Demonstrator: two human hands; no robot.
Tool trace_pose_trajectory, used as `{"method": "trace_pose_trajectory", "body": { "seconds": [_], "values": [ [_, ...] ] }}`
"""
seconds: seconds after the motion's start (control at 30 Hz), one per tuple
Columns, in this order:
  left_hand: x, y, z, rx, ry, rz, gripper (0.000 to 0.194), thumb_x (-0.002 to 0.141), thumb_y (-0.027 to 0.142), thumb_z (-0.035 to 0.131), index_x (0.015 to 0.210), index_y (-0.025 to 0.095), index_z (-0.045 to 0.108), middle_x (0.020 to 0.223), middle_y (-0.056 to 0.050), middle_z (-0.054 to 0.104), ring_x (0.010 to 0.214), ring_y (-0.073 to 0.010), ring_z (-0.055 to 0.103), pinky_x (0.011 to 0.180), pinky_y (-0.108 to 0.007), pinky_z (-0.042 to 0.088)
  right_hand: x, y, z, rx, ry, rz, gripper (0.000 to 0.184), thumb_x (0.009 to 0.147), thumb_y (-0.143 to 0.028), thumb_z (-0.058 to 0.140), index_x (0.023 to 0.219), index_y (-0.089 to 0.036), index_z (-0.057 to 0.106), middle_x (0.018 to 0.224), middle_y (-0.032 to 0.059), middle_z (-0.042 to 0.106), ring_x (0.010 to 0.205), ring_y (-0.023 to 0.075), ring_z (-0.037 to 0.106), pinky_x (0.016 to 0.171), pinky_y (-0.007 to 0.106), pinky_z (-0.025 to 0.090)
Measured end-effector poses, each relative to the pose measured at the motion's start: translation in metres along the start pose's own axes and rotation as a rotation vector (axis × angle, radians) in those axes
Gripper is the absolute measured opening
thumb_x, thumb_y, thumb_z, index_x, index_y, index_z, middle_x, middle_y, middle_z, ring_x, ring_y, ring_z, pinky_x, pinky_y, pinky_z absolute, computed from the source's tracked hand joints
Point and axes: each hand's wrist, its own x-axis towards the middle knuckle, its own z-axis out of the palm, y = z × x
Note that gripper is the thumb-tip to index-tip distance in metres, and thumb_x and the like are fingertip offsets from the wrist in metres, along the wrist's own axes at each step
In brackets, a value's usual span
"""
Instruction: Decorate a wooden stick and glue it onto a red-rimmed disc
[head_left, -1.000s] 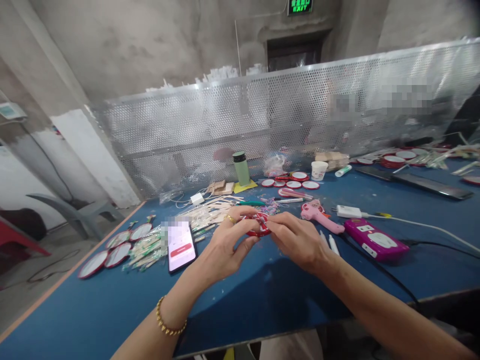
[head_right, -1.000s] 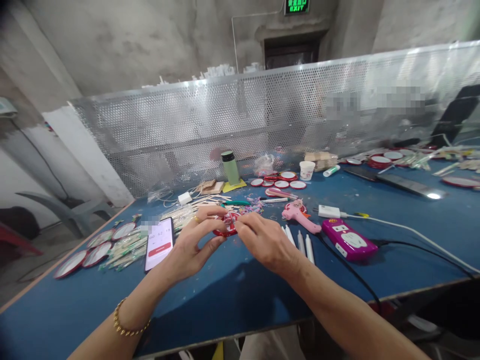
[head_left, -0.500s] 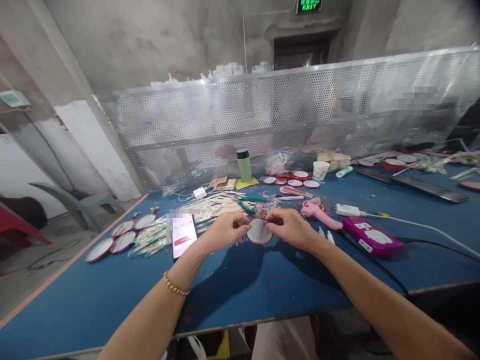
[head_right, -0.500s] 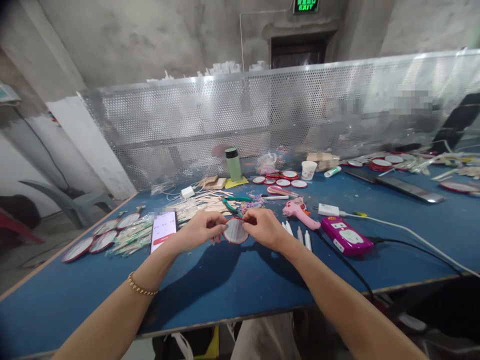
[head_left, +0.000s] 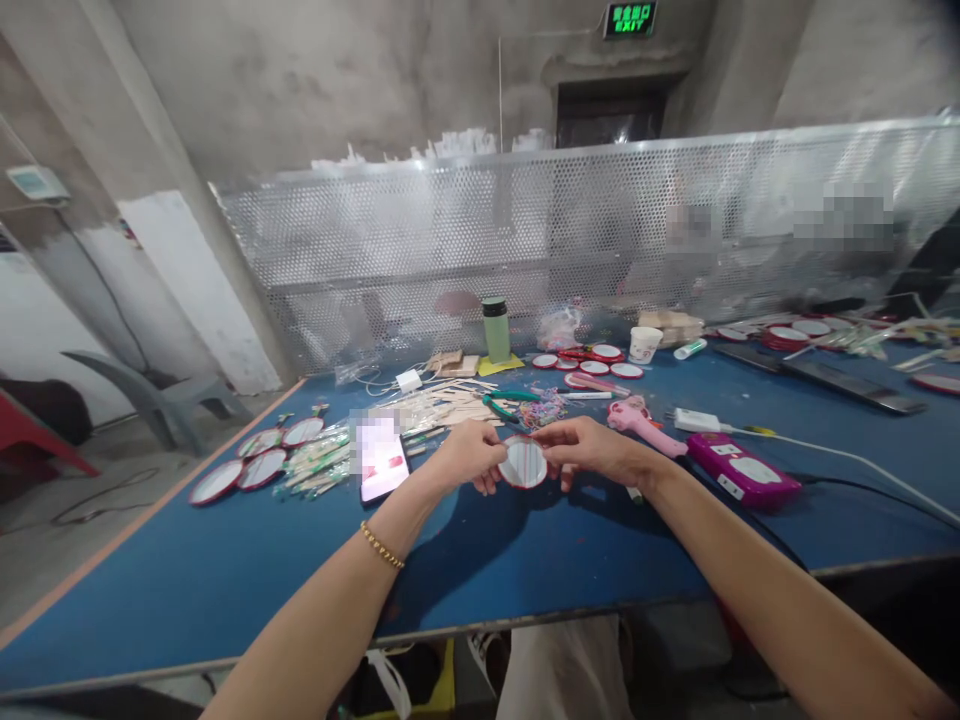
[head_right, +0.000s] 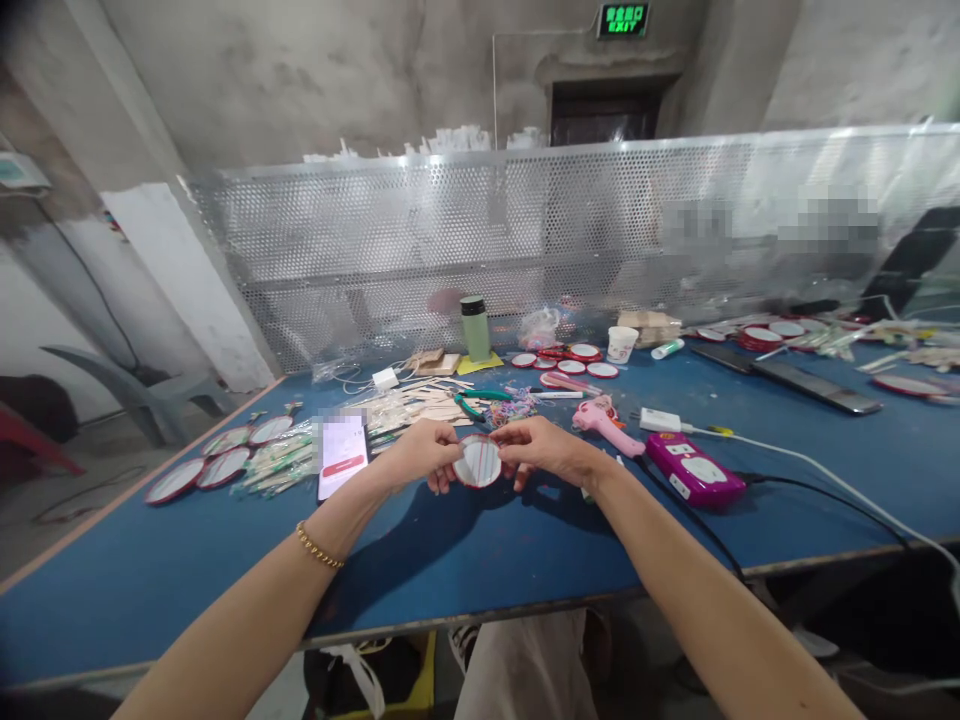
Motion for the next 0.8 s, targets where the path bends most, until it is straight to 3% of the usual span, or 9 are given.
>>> {"method": "trace_pose_trajectory", "body": {
  "seconds": [0.2, 0.4, 0.53, 0.67, 0.8],
  "values": [
    [0.012, -0.011, -0.011, 0.083, 0.029, -0.129, 0.019, 0.074, 0.003, 0.053, 0.057, 0.013, 0.053, 0.041, 0.001, 0.057, 0.037, -0.0102, 0.059, 0.040, -0.016, 0.049, 0.014, 0.013, -0.004, -0.081, 0.345, -0.050, 0.029, 0.070, -0.026, 0.070, 0.096, -0.012, 0.066, 0.073, 0.0028, 0.068, 0.048, 0.0101, 0.060, 0.038, 0.021, 0.051],
    [0.015, -0.018, -0.014, 0.166, 0.008, -0.156, 0.019, 0.074, 0.001, 0.052, 0.060, 0.013, 0.053, 0.041, 0.002, 0.056, 0.036, -0.0084, 0.056, 0.039, -0.014, 0.046, 0.014, 0.009, -0.009, -0.253, 0.510, -0.256, 0.023, 0.077, -0.033, 0.058, 0.089, -0.014, 0.066, 0.067, 0.0023, 0.067, 0.041, 0.0085, 0.053, 0.036, 0.019, 0.042],
    [0.014, -0.015, -0.013, 0.239, 0.004, -0.156, 0.019, 0.077, 0.002, 0.050, 0.063, 0.013, 0.053, 0.042, 0.003, 0.055, 0.036, -0.0086, 0.056, 0.038, -0.014, 0.044, 0.007, 0.000, -0.021, -0.368, 0.769, -0.422, 0.028, 0.082, -0.036, 0.053, 0.091, -0.014, 0.068, 0.065, 0.0028, 0.066, 0.043, 0.0102, 0.053, 0.041, 0.022, 0.042],
    [0.014, -0.012, -0.008, 0.311, 0.014, -0.168, 0.015, 0.077, 0.003, 0.050, 0.068, 0.013, 0.055, 0.041, 0.003, 0.054, 0.036, -0.0099, 0.055, 0.039, -0.016, 0.044, 0.004, -0.001, -0.036, -0.626, 1.090, -0.607, 0.026, 0.086, -0.031, 0.050, 0.089, -0.015, 0.070, 0.059, 0.0015, 0.065, 0.049, 0.0135, 0.057, 0.052, 0.025, 0.046],
    [0.012, -0.009, -0.003, 0.357, 0.028, -0.174, 0.010, 0.079, 0.006, 0.051, 0.085, 0.012, 0.058, 0.040, 0.005, 0.051, 0.035, -0.0106, 0.053, 0.039, -0.017, 0.043, 0.006, 0.002, -0.043, -0.942, 1.236, -0.730, 0.026, 0.088, -0.025, 0.046, 0.090, -0.016, 0.070, 0.074, 0.0065, 0.074, 0.060, 0.0170, 0.066, 0.062, 0.026, 0.048]
  ]
}}
